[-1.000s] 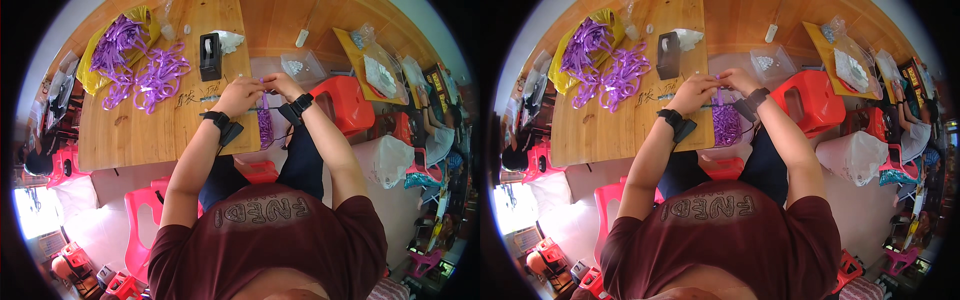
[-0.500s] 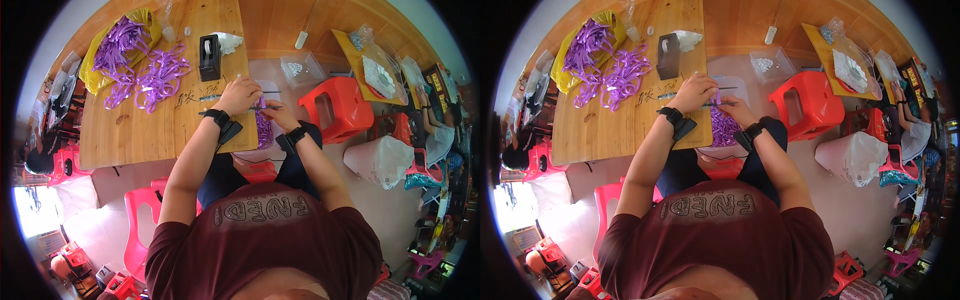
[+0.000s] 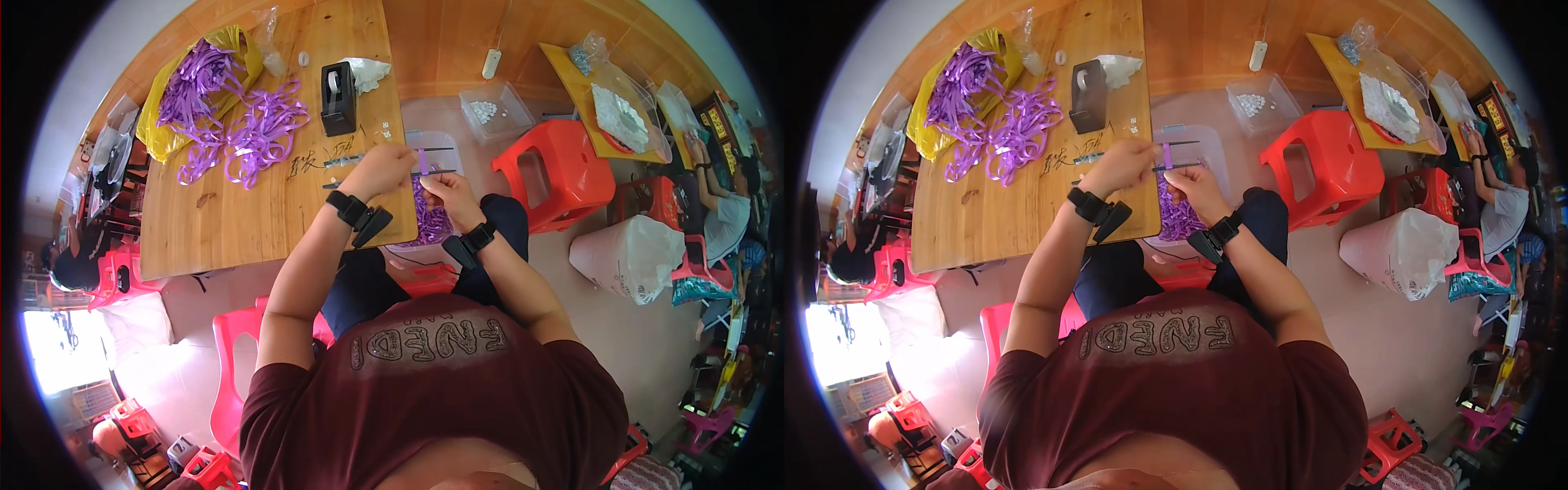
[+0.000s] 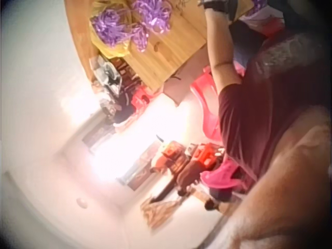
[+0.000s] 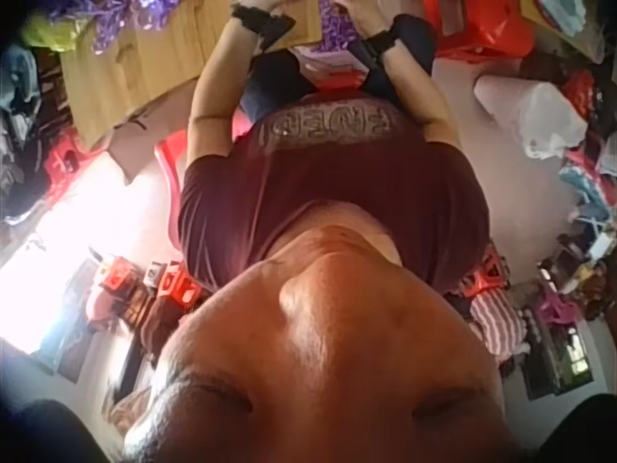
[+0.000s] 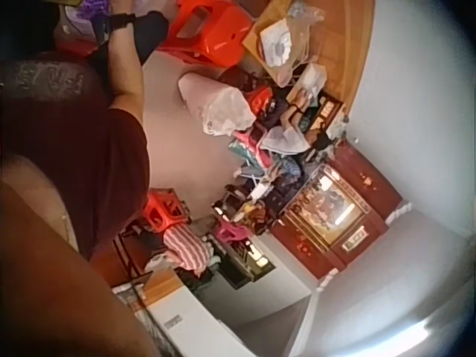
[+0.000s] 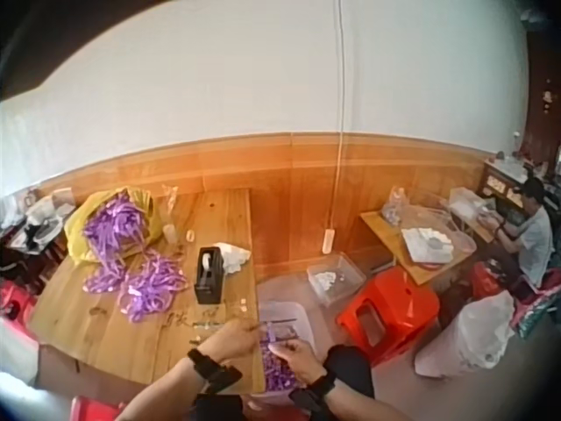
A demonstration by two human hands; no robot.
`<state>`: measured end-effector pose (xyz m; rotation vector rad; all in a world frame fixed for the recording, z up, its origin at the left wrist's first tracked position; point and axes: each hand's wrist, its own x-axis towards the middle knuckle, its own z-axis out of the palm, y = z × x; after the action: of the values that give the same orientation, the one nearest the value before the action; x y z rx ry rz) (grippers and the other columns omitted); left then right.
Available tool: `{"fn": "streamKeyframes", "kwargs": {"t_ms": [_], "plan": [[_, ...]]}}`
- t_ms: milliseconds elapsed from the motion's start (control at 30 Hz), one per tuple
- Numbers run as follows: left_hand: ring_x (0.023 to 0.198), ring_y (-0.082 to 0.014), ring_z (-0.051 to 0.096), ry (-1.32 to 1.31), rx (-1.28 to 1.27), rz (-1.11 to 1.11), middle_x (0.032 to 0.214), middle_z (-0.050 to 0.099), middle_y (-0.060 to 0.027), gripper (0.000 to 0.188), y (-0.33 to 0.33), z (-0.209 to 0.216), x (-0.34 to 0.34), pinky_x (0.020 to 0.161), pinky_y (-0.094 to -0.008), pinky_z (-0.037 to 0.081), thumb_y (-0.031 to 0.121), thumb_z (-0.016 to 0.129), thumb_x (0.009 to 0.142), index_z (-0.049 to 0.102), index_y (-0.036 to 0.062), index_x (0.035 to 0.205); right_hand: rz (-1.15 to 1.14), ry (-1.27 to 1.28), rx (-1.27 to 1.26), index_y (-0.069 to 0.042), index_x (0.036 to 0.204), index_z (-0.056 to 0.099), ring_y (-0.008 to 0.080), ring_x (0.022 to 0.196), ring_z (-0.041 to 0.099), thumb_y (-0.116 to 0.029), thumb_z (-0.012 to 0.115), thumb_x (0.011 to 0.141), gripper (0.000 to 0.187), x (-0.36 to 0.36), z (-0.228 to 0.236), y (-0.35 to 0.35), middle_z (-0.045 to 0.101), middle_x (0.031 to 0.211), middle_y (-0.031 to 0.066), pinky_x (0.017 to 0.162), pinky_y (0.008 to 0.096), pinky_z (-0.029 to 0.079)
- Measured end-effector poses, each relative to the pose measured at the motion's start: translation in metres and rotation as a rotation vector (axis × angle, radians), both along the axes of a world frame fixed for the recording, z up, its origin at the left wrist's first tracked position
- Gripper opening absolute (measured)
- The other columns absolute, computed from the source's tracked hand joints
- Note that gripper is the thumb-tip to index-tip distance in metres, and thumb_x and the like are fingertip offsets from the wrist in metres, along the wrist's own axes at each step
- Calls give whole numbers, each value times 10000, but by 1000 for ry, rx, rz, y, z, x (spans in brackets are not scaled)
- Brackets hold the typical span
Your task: Sorting, measuring, and placing purple plastic ribbons into a clear bin at a workshop table.
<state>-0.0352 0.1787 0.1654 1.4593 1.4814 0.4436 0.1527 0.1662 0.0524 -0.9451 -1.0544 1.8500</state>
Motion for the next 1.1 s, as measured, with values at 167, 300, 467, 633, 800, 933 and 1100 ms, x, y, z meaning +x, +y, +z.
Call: {"fn": "streamKeyframes", "kwargs": {"t_ms": [167, 300, 467, 633, 800, 933, 1100], "plan": [[463, -100, 532, -275, -285, -23, 650, 587, -26, 266, -7, -13, -2, 390, -249, 395, 303, 502, 1010, 600, 73, 920, -28, 43, -13, -33, 870, 686, 95, 593, 563, -243, 662, 957, 229, -8, 5, -6, 625, 727, 11, 562, 237, 458], [464, -101, 522, -336, -269, 31, 642, 576, -22, 249, -12, -26, -2, 386, -246, 392, 289, 492, 1004, 593, 74, 929, 100, -170, 40, -42, 855, 686, 90, 591, 558, -269, 649, 957, 251, 5, 35, -10, 625, 727, 12, 553, 233, 443], [469, -114, 549, -340, -241, -46, 625, 580, -41, 255, -11, -24, -3, 390, -255, 421, 258, 489, 986, 614, 50, 908, 146, -262, 292, -42, 872, 692, 57, 569, 519, -307, 652, 946, 278, -13, 115, 27, 639, 743, 2, 536, 206, 403], [451, -139, 551, -392, -236, -33, 600, 584, -61, 333, -16, -17, -7, 385, -275, 443, 259, 495, 963, 629, 13, 783, 206, -243, 327, -13, 1047, 679, 32, 545, 473, -249, 704, 917, 270, -105, 130, 112, 688, 865, 13, 468, 197, 371], [459, -161, 574, -428, -213, -57, 591, 595, -90, 320, -14, -22, -12, 389, -295, 466, 187, 511, 898, 617, -28, 687, 202, -414, 153, -17, 947, 687, 54, 506, 456, -224, 759, 857, 237, -162, 117, 158, 693, 829, 41, 412, 227, 351], [471, -164, 591, -446, -240, -78, 603, 610, -104, 289, -11, -30, -16, 391, -299, 474, 152, 510, 871, 631, -42, 694, 197, -422, 74, -36, 869, 669, 64, 508, 442, -181, 771, 830, 182, -181, 119, 157, 691, 770, 48, 424, 239, 353], [465, -161, 587, -539, -254, -52, 610, 617, -106, 336, -13, -35, -15, 382, -295, 472, 199, 536, 918, 634, -38, 701, 90, -233, 95, -39, 854, 662, 30, 461, 414, -185, 799, 834, 201, -177, 123, 142, 690, 787, 49, 378, 200, 303]]}}
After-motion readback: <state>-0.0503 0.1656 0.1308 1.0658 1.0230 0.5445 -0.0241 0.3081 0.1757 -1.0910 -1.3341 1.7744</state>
